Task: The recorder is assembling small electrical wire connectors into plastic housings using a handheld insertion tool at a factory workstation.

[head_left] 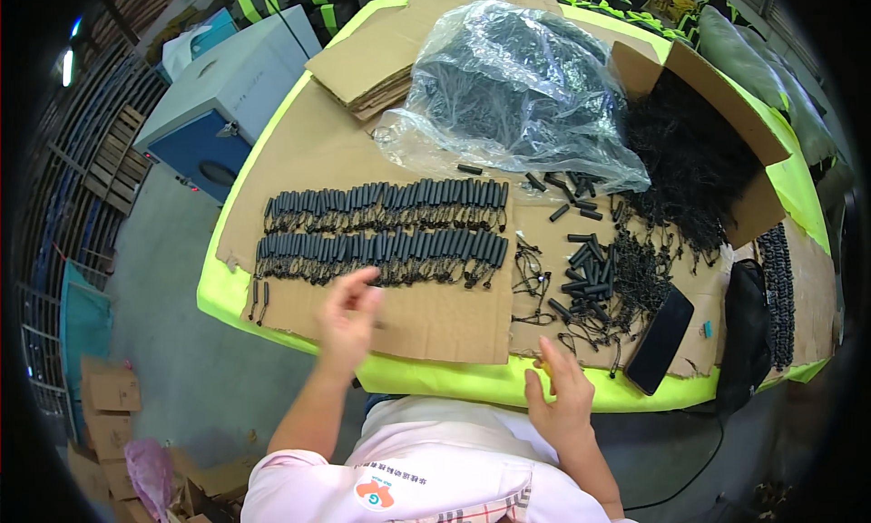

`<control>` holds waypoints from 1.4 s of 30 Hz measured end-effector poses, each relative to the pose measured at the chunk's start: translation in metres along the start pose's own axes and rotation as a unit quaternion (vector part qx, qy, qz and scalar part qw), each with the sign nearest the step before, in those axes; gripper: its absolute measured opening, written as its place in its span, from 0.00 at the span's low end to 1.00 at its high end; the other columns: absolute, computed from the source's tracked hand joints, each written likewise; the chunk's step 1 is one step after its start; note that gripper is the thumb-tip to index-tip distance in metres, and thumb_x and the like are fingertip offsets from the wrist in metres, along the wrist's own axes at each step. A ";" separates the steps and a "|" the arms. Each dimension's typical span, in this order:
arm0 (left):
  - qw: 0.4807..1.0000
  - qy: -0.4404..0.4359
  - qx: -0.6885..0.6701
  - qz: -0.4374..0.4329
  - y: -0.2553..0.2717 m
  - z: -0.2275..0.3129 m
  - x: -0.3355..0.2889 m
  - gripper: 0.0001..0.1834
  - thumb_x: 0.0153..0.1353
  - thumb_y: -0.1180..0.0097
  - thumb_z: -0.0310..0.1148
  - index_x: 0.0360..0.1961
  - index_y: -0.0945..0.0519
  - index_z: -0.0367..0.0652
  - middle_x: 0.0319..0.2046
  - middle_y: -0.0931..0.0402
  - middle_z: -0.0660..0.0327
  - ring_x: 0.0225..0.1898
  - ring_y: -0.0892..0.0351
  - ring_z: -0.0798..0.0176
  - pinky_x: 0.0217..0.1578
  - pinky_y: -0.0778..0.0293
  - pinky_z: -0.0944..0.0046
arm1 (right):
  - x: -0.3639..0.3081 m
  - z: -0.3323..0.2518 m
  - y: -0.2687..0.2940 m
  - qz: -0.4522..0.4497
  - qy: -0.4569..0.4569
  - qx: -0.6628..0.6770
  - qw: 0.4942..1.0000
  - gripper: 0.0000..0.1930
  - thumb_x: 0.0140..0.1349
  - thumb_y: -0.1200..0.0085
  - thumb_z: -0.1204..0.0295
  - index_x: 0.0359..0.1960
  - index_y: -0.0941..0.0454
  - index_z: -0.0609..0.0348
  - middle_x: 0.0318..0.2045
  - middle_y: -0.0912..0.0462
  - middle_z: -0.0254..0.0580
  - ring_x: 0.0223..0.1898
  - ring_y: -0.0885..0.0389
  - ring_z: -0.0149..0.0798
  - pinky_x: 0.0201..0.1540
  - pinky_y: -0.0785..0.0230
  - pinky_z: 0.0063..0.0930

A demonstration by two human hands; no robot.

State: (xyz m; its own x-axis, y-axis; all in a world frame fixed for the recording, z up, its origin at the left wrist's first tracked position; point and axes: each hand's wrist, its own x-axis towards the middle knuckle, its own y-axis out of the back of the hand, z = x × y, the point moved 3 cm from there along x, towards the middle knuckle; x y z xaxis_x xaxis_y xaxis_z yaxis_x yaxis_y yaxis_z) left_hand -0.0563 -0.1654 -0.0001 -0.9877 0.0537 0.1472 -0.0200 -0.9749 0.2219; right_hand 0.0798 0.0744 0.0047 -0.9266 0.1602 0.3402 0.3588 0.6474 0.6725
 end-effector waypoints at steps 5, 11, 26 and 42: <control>0.815 -0.115 0.551 0.141 0.103 -0.050 0.014 0.15 0.55 0.48 0.31 0.45 0.24 0.51 0.27 0.26 0.61 0.31 0.29 0.59 0.33 0.31 0.62 | -0.002 0.009 0.003 0.042 -0.004 -0.010 0.999 0.22 0.46 0.44 0.78 0.47 0.29 0.61 0.26 0.25 0.44 0.24 0.25 0.41 0.24 0.32 0.29; 0.778 -0.058 0.604 0.166 0.159 -0.086 0.017 0.14 0.55 0.47 0.35 0.43 0.24 0.44 0.27 0.27 0.59 0.34 0.30 0.56 0.37 0.33 0.58 | 0.002 0.010 0.006 0.085 0.001 -0.048 0.995 0.22 0.46 0.43 0.76 0.47 0.28 0.59 0.27 0.25 0.42 0.24 0.25 0.40 0.24 0.32 0.28; 0.885 -0.315 0.243 -0.242 -0.121 0.054 0.014 0.10 0.46 0.42 0.25 0.33 0.23 0.39 0.32 0.28 0.55 0.37 0.30 0.55 0.39 0.32 0.60 | 0.040 0.093 0.064 0.243 -0.085 -0.143 0.956 0.10 0.49 0.45 0.76 0.35 0.25 0.58 0.25 0.22 0.41 0.22 0.23 0.42 0.23 0.31 0.29; 0.851 -0.284 0.280 -0.341 -0.212 0.048 0.014 0.07 0.45 0.45 0.24 0.27 0.27 0.34 0.28 0.28 0.51 0.32 0.26 0.52 0.34 0.29 0.60 | 0.066 0.096 0.068 0.262 -0.153 0.213 0.929 0.04 0.54 0.49 0.78 0.31 0.24 0.62 0.31 0.20 0.34 0.23 0.26 0.24 0.25 0.33 0.17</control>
State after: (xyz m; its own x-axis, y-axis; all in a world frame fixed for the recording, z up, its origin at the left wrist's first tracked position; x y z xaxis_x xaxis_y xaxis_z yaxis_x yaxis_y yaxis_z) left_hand -0.0587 0.0521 0.0015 -0.5388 0.8165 0.2075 -0.3232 -0.4278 0.8441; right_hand 0.0321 0.2003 0.0095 -0.6491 0.6983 0.3017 0.7530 0.6461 0.1246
